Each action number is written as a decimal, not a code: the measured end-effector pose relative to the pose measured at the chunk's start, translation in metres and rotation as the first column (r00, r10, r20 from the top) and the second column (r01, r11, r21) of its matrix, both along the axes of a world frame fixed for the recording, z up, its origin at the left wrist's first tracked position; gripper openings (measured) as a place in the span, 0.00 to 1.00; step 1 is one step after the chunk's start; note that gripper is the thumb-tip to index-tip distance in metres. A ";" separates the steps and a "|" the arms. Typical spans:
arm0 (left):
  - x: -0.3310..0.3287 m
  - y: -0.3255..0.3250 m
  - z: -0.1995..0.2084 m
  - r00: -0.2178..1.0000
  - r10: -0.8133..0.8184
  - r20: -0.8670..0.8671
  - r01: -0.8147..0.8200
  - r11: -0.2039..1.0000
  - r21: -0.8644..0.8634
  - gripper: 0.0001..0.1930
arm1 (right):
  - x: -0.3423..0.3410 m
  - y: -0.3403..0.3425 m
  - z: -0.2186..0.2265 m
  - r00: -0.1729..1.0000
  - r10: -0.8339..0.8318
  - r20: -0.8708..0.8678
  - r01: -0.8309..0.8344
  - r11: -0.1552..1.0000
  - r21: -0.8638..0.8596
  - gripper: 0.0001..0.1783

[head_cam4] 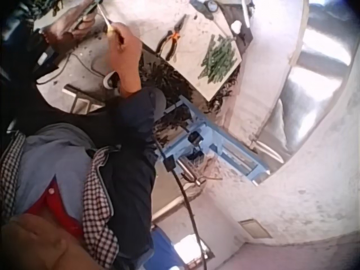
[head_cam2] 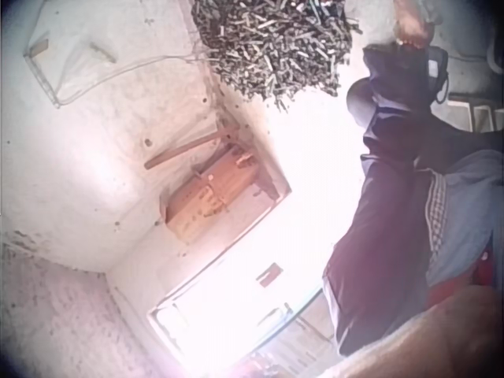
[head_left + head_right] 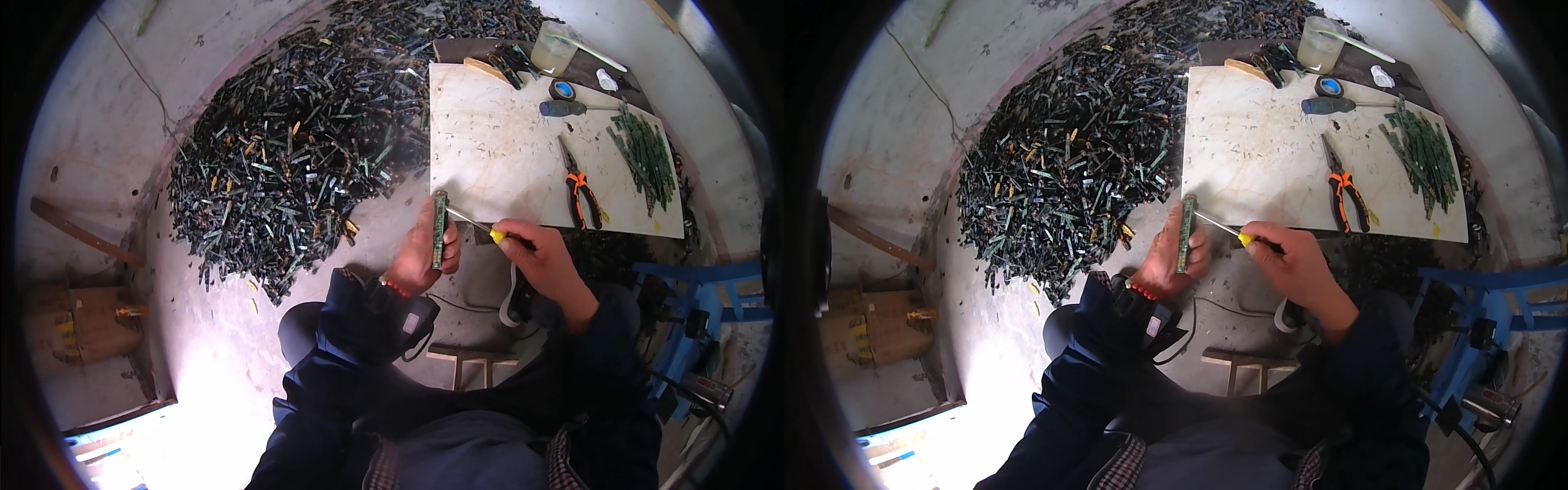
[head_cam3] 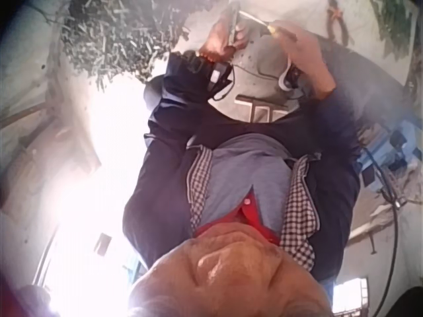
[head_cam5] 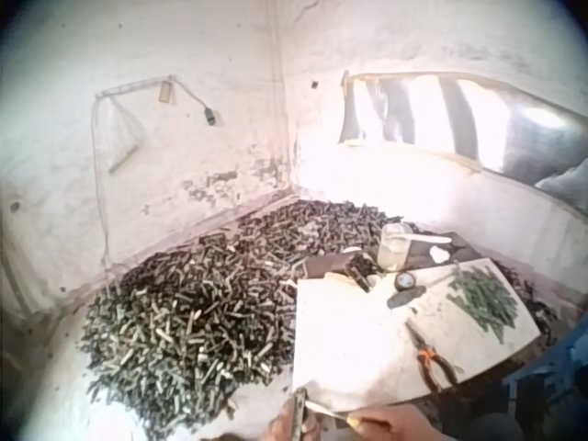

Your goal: The person disassembles small green circuit boards using pliers and a screwdriver. They remove components from the boards and place the processed pieces on the table, while a large pile of similar debris accumulates on the floor.

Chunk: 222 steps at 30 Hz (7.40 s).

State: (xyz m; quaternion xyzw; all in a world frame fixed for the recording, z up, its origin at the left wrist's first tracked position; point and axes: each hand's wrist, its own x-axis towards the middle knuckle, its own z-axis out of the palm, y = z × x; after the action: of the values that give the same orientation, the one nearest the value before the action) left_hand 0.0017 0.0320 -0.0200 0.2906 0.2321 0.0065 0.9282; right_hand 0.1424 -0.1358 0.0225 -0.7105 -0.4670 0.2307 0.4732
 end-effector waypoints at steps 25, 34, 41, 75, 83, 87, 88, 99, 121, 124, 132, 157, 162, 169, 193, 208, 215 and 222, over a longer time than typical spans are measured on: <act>0.004 -0.004 0.002 0.990 0.136 -0.049 -0.133 0.989 0.067 0.31 | -0.022 0.005 0.016 0.400 -0.339 -0.851 0.084 0.939 -0.335 0.12; 0.008 -0.011 0.009 0.964 0.218 -0.155 -0.202 0.973 0.112 0.32 | -0.057 0.005 -0.001 0.865 -0.143 0.480 0.222 0.969 -0.112 0.19; 0.019 -0.022 0.015 0.933 0.302 -0.197 -0.235 0.924 0.301 0.34 | -0.048 0.010 -0.009 0.922 -0.228 -0.313 0.223 0.973 -0.052 0.15; 0.010 -0.012 0.020 0.955 0.225 -0.191 -0.125 0.895 0.428 0.30 | -0.007 0.007 0.024 0.342 -0.333 -0.879 0.026 0.938 -0.345 0.14; -0.004 -0.003 0.012 0.958 0.273 -0.084 -0.250 0.945 0.213 0.26 | 0.007 -0.005 0.041 0.908 -0.209 -0.364 0.043 0.909 -0.414 0.15; -0.001 -0.003 0.022 0.988 0.152 -0.014 -0.151 0.987 0.058 0.28 | 0.034 -0.001 0.013 0.894 -0.394 0.214 0.422 0.901 -0.104 0.17; 0.002 -0.005 0.024 0.993 0.121 -0.010 -0.121 0.992 0.046 0.29 | 0.039 0.004 0.008 0.861 -0.403 0.312 0.442 0.895 -0.065 0.17; 0.007 -0.005 0.026 0.988 -0.094 0.122 0.098 0.995 -0.031 0.33 | 0.046 0.043 -0.002 0.645 -0.353 0.677 0.427 0.902 0.064 0.21; 0.012 -0.017 0.028 0.985 -0.138 0.099 0.142 0.989 -0.043 0.27 | 0.000 0.049 0.013 0.799 -0.096 0.593 -0.037 0.977 0.209 0.16; 0.014 -0.020 0.038 0.977 -0.178 0.118 0.179 0.984 0.003 0.27 | 0.005 0.044 0.008 0.726 -0.099 0.680 -0.056 0.978 0.203 0.16; 0.014 -0.020 0.039 0.973 -0.155 0.171 0.160 0.987 -0.016 0.25 | 0.004 0.046 0.015 0.840 -0.141 0.525 -0.010 0.961 0.275 0.08; 0.012 -0.034 0.054 0.972 -0.230 -0.047 0.227 0.872 0.434 0.27 | 0.021 0.030 0.037 0.795 -0.148 -0.589 0.094 0.988 -0.122 0.09; 0.008 -0.034 0.042 0.968 -0.244 -0.066 0.252 0.925 0.284 0.24 | 0.020 0.029 0.029 0.919 0.116 0.377 -0.189 0.968 0.163 0.07; -0.006 -0.034 0.014 0.970 -0.234 -0.059 0.242 0.944 0.226 0.21 | 0.014 0.020 0.026 0.813 0.196 0.549 -0.320 0.937 0.139 0.05; 0.000 -0.033 0.058 0.965 -0.254 -0.058 0.255 0.871 0.419 0.28 | 0.007 0.021 0.028 0.649 -0.115 -0.752 0.171 0.985 -0.004 0.12; 0.007 -0.035 0.068 0.957 -0.245 -0.158 0.291 0.832 0.472 0.31 | 0.019 0.019 0.015 0.559 -0.174 -0.811 0.192 0.978 -0.077 0.11; 0.009 -0.035 0.060 0.957 -0.246 -0.153 0.289 0.851 0.438 0.29 | 0.021 0.026 0.021 0.772 -0.199 -0.604 0.186 0.979 -0.086 0.13; 0.008 -0.028 0.052 0.962 -0.259 -0.090 0.273 0.874 0.402 0.26 | 0.016 0.025 0.034 0.992 -0.116 -0.050 0.115 0.993 -0.028 0.07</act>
State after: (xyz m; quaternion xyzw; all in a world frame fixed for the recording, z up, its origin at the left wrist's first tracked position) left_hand 0.0096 0.0040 0.0322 0.5082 0.1990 -0.0774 0.8343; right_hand 0.1580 -0.1105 0.0560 -0.7360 -0.4099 0.2268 0.4887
